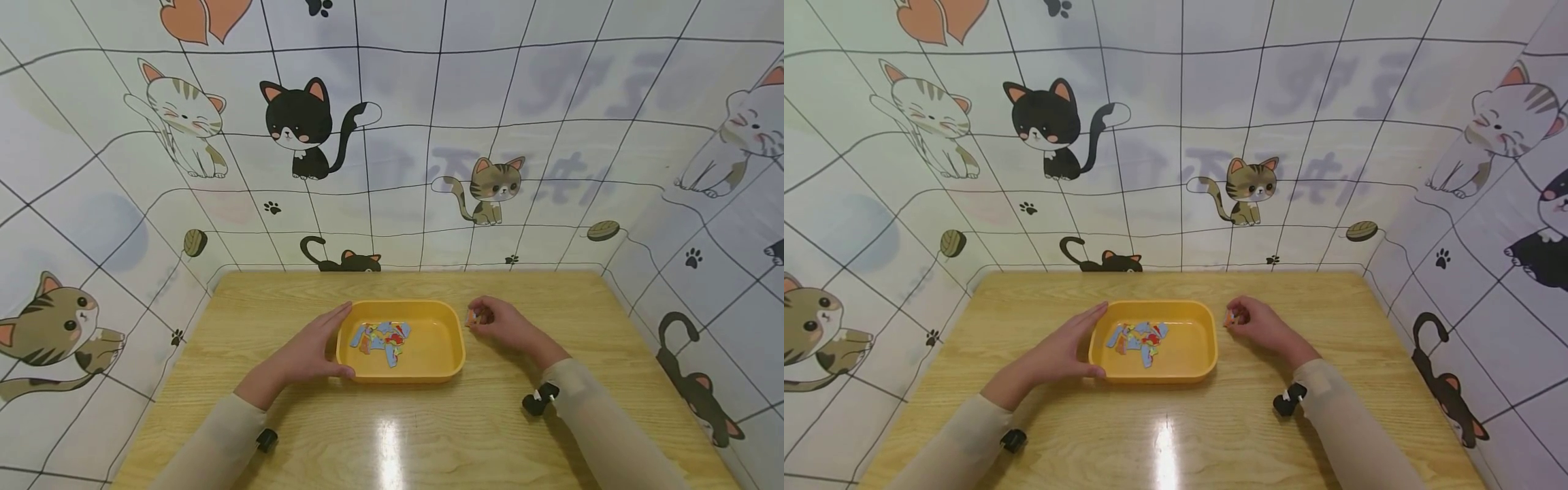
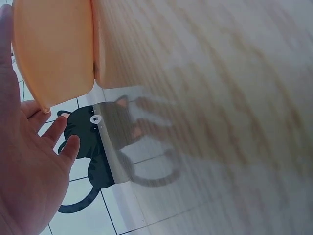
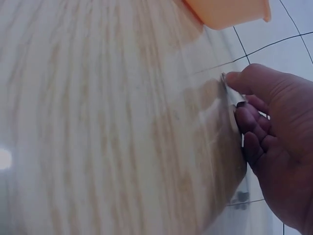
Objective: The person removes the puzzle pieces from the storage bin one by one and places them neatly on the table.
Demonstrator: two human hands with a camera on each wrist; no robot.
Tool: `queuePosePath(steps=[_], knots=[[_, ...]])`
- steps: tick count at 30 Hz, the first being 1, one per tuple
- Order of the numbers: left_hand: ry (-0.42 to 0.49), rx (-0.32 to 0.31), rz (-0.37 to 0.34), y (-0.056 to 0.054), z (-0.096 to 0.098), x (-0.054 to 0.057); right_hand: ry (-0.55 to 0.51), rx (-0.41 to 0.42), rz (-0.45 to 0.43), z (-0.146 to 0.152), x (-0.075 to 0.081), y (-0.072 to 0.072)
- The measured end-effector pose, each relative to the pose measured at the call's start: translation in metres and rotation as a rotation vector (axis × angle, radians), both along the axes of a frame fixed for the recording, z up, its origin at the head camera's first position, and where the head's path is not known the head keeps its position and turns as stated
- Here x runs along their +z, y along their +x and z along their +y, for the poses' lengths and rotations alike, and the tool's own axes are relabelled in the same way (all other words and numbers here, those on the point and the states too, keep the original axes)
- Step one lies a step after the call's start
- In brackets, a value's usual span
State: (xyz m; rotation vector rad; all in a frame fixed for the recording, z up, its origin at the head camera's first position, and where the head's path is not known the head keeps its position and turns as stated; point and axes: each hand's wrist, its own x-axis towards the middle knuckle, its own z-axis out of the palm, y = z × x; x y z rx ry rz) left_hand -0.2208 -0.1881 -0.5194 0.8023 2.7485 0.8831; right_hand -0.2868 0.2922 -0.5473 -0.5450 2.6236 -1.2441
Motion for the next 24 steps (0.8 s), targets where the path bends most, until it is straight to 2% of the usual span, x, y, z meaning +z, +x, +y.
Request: queuePosePath(steps=[12, 21, 24], knots=[[0.000, -0.008, 0.008, -0.0002, -0.0014, -0.0011, 0.047, 0.059, 0.004, -0.0023, 0.0076, 0.0015], [0.014, -0.012, 0.004, 0.0002, -0.0017, -0.0020, 0.030, 0.060, 0.008, -0.0003, 0.0046, 0.0002], [0.019, -0.010, 0.003, -0.0002, -0.0017, -0.0017, 0.019, 0.031, 0.020, 0.0002, 0.0028, 0.0006]])
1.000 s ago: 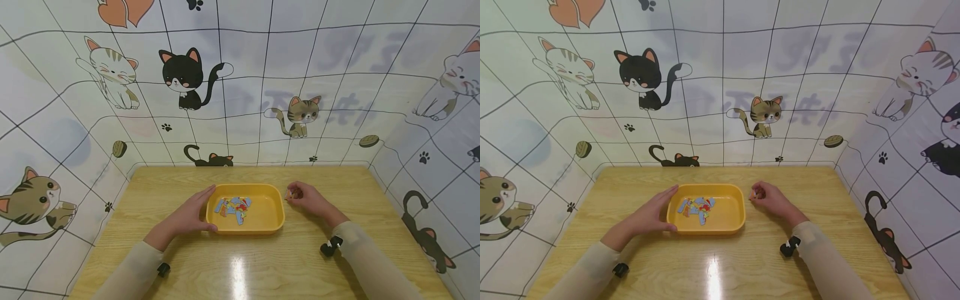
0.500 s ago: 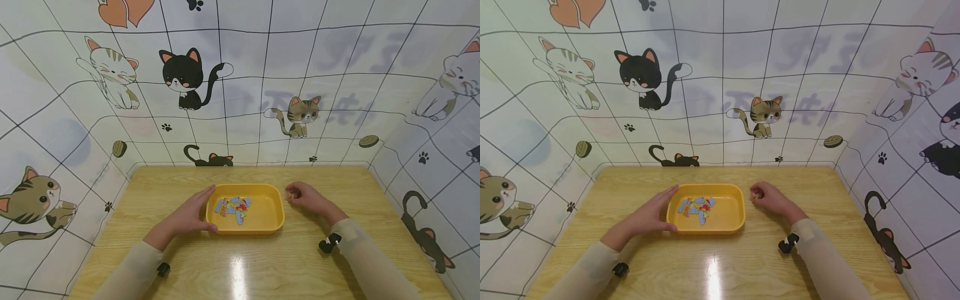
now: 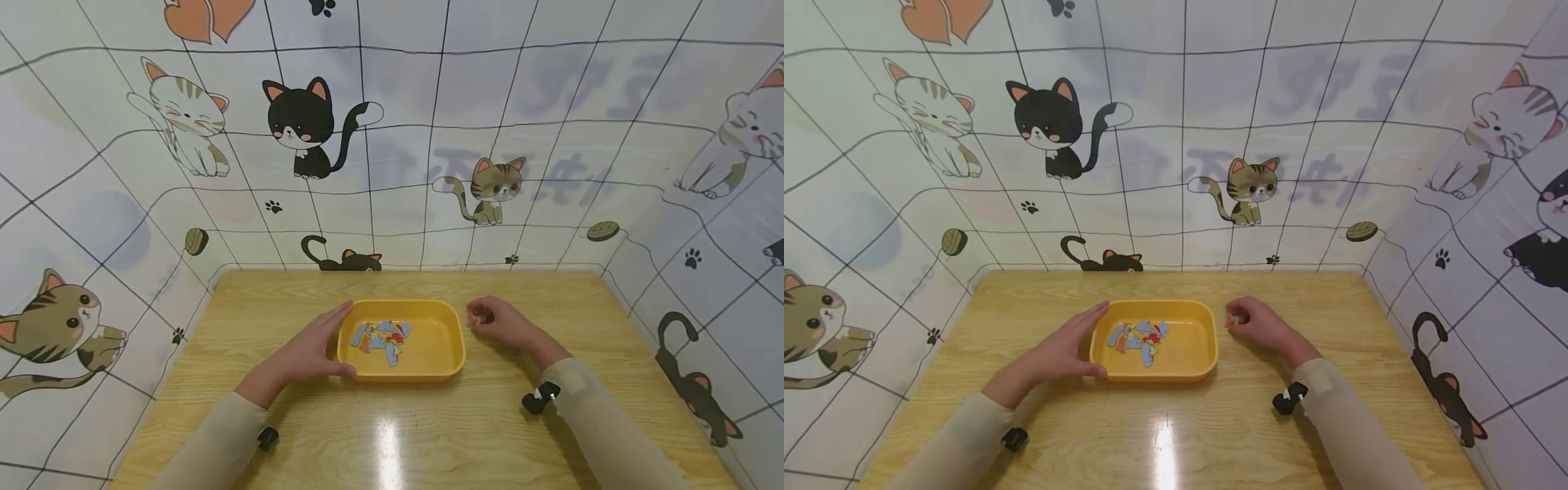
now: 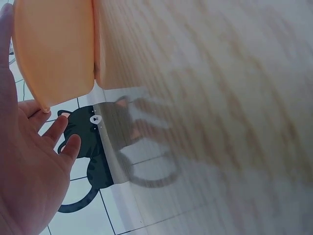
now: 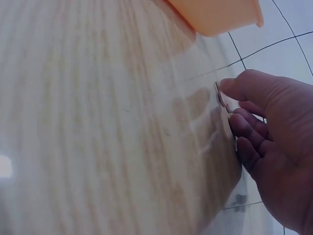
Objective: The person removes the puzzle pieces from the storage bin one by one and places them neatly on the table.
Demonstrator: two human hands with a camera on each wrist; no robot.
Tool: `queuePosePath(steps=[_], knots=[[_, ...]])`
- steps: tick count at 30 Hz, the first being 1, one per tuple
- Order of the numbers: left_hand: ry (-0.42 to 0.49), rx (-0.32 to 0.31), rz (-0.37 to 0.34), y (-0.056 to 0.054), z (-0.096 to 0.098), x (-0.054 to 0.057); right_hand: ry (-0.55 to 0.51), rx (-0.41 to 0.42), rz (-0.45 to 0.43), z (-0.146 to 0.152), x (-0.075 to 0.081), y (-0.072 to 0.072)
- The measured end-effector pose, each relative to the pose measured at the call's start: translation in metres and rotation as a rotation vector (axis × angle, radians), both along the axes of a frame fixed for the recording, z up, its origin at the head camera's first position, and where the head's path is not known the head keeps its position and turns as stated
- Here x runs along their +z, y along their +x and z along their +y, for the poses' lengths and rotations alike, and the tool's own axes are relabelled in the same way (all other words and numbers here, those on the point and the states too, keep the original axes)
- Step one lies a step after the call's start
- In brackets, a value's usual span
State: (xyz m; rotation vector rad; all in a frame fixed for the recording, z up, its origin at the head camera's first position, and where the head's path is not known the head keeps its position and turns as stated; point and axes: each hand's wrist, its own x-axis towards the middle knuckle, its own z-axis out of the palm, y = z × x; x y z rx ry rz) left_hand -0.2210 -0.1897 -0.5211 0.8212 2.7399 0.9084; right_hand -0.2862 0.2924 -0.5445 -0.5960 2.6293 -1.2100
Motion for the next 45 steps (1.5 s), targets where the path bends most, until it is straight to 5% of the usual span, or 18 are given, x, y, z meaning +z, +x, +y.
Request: queuePosePath(steps=[10, 31, 45], knots=[[-0.006, -0.002, 0.009, -0.003, 0.001, -0.003, -0.080, -0.142, 0.083, -0.007, 0.015, 0.012], [-0.010, -0.003, 0.001, -0.003, 0.001, 0.000, -0.068, 0.079, 0.298, -0.063, 0.055, 0.032], [-0.007, -0.007, 0.003, -0.003, -0.001, -0.002, 0.011, 0.184, 0.188, -0.102, 0.061, 0.040]])
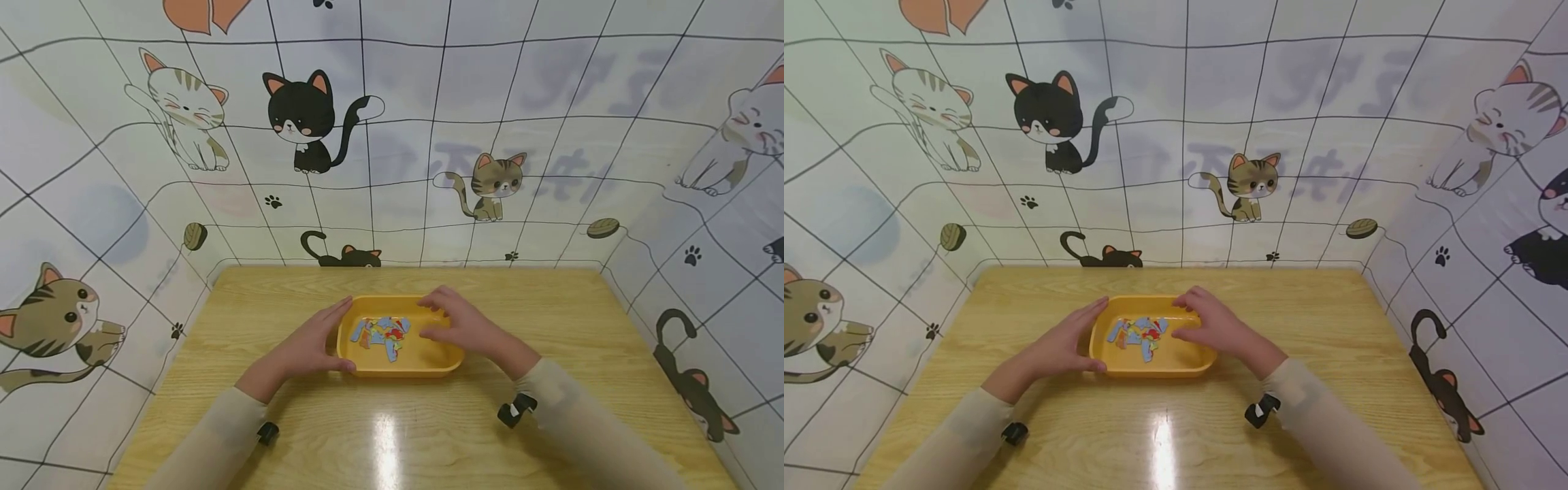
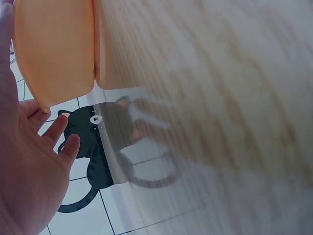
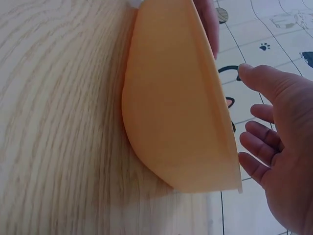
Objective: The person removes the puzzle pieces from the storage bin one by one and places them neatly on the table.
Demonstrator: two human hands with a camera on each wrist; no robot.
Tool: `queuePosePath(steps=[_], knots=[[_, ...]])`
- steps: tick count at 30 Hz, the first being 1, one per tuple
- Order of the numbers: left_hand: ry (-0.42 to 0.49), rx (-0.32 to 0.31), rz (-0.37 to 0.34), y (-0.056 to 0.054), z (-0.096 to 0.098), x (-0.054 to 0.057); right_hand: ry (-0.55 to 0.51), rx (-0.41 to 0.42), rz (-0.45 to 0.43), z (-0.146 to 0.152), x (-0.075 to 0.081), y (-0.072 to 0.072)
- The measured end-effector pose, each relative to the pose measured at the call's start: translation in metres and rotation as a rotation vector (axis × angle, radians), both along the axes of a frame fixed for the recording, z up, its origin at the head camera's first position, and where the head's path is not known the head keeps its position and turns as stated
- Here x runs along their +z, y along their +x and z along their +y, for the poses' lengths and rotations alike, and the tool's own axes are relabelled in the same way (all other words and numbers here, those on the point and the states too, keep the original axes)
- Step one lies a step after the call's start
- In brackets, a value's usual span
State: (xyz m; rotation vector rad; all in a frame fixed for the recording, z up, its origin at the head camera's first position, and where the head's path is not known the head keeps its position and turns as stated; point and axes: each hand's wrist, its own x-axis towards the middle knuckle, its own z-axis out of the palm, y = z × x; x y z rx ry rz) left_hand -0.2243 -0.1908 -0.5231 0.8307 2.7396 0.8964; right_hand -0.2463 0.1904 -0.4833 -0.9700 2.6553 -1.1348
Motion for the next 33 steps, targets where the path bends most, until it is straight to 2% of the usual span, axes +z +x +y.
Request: queuePosePath(steps=[7, 14, 33], knots=[[-0.001, 0.000, 0.007, 0.000, 0.000, 0.000, 0.112, 0.052, -0.017, -0.017, -0.005, 0.003], [0.004, 0.006, 0.003, 0.000, 0.001, 0.001, 0.136, 0.112, -0.012, -0.031, -0.014, 0.002], [0.009, 0.006, -0.012, 0.001, 0.001, 0.003, 0.257, 0.143, -0.048, -0.062, -0.029, 0.000]])
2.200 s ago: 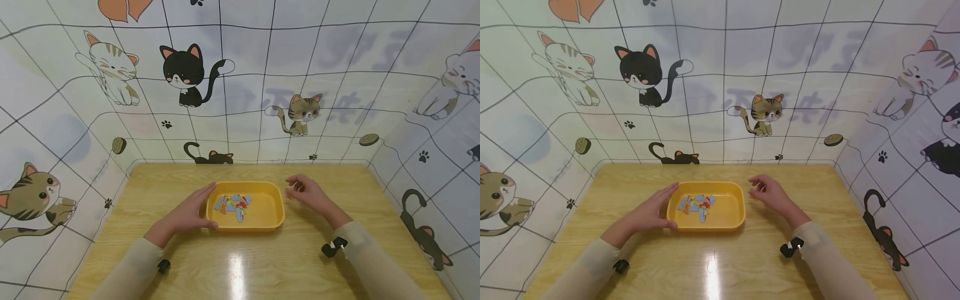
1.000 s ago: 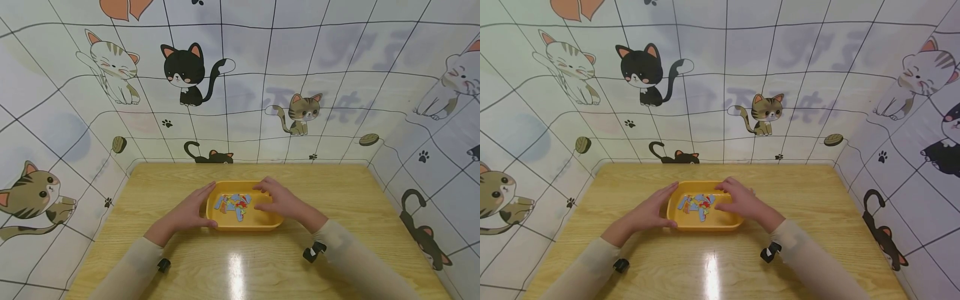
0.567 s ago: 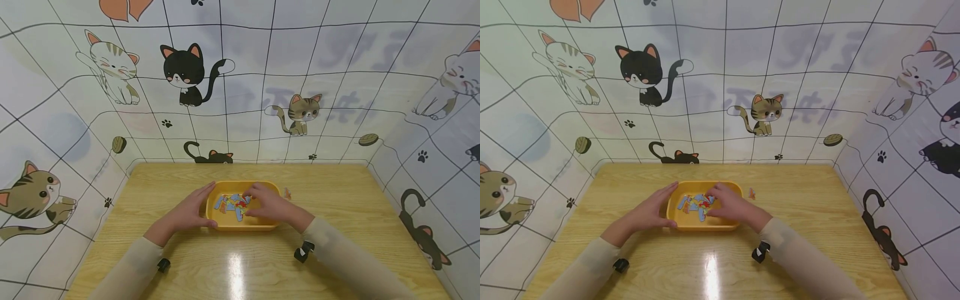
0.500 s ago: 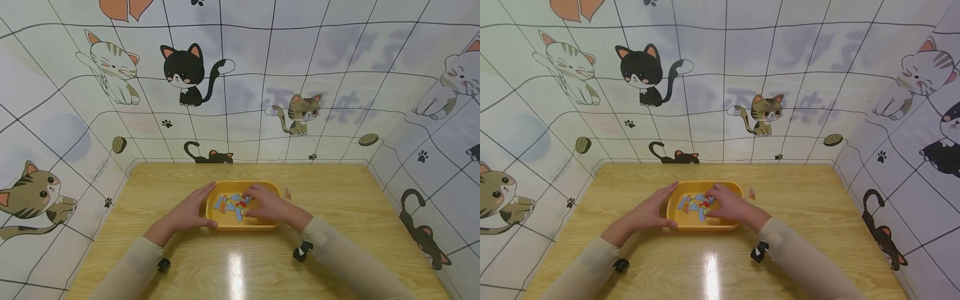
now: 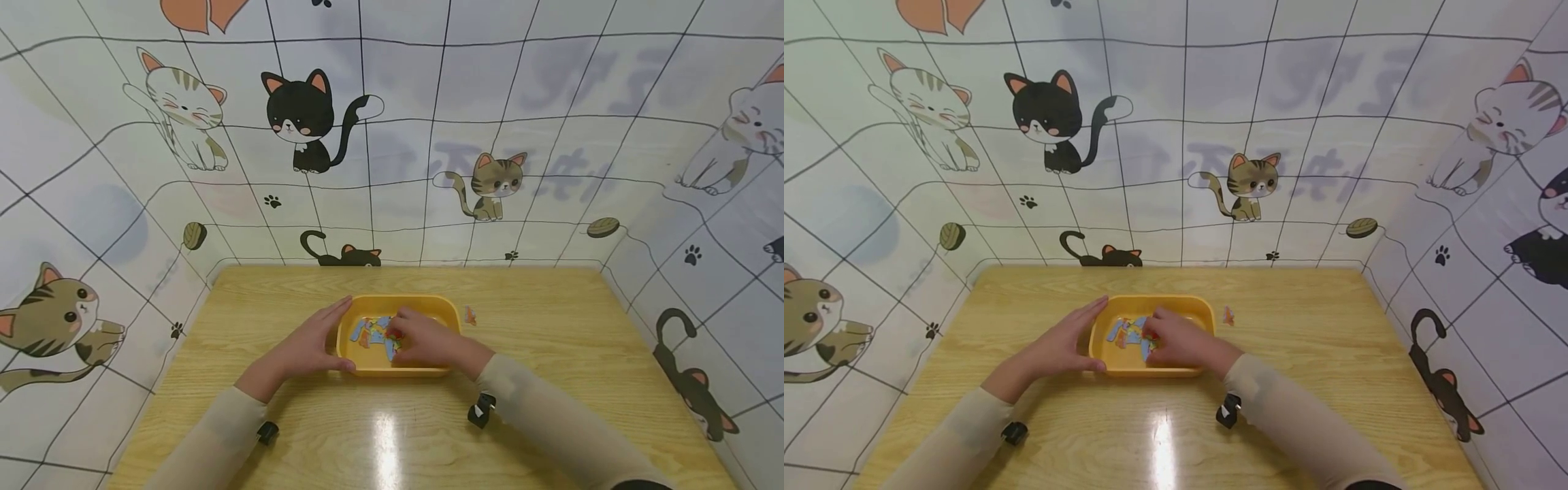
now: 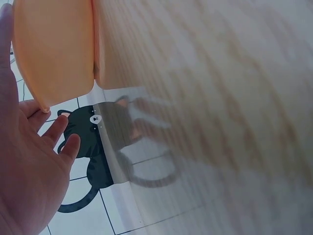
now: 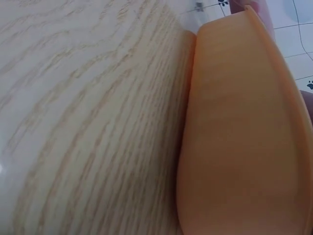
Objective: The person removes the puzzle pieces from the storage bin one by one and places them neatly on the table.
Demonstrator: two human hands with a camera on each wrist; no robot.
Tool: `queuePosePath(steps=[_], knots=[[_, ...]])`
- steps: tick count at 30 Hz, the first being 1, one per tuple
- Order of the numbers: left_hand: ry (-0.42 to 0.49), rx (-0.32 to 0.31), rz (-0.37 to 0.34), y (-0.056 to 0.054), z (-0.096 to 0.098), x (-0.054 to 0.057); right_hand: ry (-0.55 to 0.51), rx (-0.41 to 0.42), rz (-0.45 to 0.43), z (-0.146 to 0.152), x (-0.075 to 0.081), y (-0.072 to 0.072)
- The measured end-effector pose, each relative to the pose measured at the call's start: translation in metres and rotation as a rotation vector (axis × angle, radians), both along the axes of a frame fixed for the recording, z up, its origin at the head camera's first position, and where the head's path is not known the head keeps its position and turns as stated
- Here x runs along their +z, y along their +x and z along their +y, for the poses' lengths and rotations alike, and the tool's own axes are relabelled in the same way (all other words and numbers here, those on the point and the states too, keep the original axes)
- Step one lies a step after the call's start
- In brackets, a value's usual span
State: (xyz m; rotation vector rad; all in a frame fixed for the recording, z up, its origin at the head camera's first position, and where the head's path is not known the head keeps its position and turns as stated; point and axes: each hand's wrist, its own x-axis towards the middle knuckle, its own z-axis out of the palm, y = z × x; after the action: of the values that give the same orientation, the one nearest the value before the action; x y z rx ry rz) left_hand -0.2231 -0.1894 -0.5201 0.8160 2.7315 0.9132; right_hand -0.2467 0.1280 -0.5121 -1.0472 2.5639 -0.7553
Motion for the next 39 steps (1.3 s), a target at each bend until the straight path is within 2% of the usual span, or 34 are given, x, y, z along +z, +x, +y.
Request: queuePosePath(steps=[7, 28, 39], knots=[[0.007, 0.005, 0.004, -0.001, -0.001, -0.002, 0.039, 0.017, 0.024, -0.003, -0.002, 0.000], [0.015, 0.000, 0.012, 0.001, 0.000, -0.003, -0.002, 0.009, -0.038, -0.004, -0.014, -0.008], [0.015, 0.003, 0.013, 0.001, 0.000, -0.007, -0.026, 0.003, -0.010, -0.004, -0.017, -0.005]])
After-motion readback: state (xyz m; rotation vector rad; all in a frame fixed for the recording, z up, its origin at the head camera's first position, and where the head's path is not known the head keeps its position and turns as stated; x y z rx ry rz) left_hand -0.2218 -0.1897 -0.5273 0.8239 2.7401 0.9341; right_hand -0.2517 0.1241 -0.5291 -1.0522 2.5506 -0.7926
